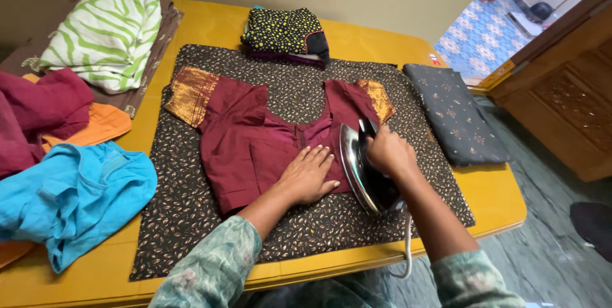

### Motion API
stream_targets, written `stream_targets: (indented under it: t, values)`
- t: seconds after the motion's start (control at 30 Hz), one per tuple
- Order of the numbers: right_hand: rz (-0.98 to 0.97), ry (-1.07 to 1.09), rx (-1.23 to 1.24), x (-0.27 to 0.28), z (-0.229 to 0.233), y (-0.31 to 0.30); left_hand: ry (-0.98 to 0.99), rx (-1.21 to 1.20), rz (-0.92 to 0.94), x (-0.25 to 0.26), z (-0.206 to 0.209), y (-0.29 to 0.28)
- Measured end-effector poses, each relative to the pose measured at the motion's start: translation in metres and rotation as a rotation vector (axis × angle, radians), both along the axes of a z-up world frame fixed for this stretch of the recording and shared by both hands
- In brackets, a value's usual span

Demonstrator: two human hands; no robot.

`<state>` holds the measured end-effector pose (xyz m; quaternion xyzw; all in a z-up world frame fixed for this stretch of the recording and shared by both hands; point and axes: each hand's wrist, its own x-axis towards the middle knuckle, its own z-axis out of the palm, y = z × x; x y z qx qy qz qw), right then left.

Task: The person irons a dark patterned garment, folds it, and places it on a stack. Then they unfold a maroon blouse, smooth it out, and iron it on a yellow table with a patterned mat. Other folded clothes are visible nearby.

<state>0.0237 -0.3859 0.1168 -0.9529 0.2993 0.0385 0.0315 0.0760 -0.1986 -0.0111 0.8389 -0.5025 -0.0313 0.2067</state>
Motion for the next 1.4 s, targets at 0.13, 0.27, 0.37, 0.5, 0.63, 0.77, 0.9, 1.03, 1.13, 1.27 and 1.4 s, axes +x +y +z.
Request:
stream_targets:
  t: [0.13, 0.27, 0.37, 0.5, 0.63, 0.77, 0.9, 1.03, 1.13, 1.27, 1.4]
  values:
    - [-0.051, -0.033, -0.056, -0.008, -0.004, -0.005, 0.006, 0.011, 0.002, -0.001, -0.002, -0.002]
    - [-0.079, -0.094, -0.057, 0.013, -0.004, -0.018, 0.037, 0.033, 0.007, -0.001, 0.003, 0.0]
    - [-0.074, -0.101, -0.062, 0.029, -0.004, -0.027, 0.047, 0.021, 0.014, -0.001, 0.005, 0.001]
    - [-0.046, -0.118, -0.072, 0.056, -0.009, -0.035, 0.024, 0.001, 0.008, -0.002, 0.003, 0.001]
    - [-0.013, -0.149, -0.087, 0.089, -0.014, -0.047, 0.032, -0.029, 0.009, -0.002, 0.002, 0.0]
    - [0.029, -0.15, -0.091, 0.115, -0.016, -0.063, 0.032, -0.03, 0.01, -0.002, 0.002, 0.0]
    - [0.036, -0.173, -0.117, 0.134, -0.017, -0.077, 0.028, -0.021, 0.006, -0.003, 0.004, 0.001]
    - [0.02, -0.16, -0.098, 0.142, -0.018, -0.083, 0.028, -0.014, 0.006, -0.001, 0.007, 0.002]
    - [0.027, -0.15, -0.09, 0.131, -0.021, -0.084, 0.03, 0.002, 0.001, -0.005, 0.006, 0.002]
    - [-0.008, -0.096, -0.019, 0.113, -0.015, -0.08, 0.01, 0.006, 0.0, -0.001, 0.005, 0.001]
    - [-0.037, -0.067, 0.042, 0.077, -0.011, -0.072, 0.005, 0.006, 0.0, -0.001, 0.001, -0.001]
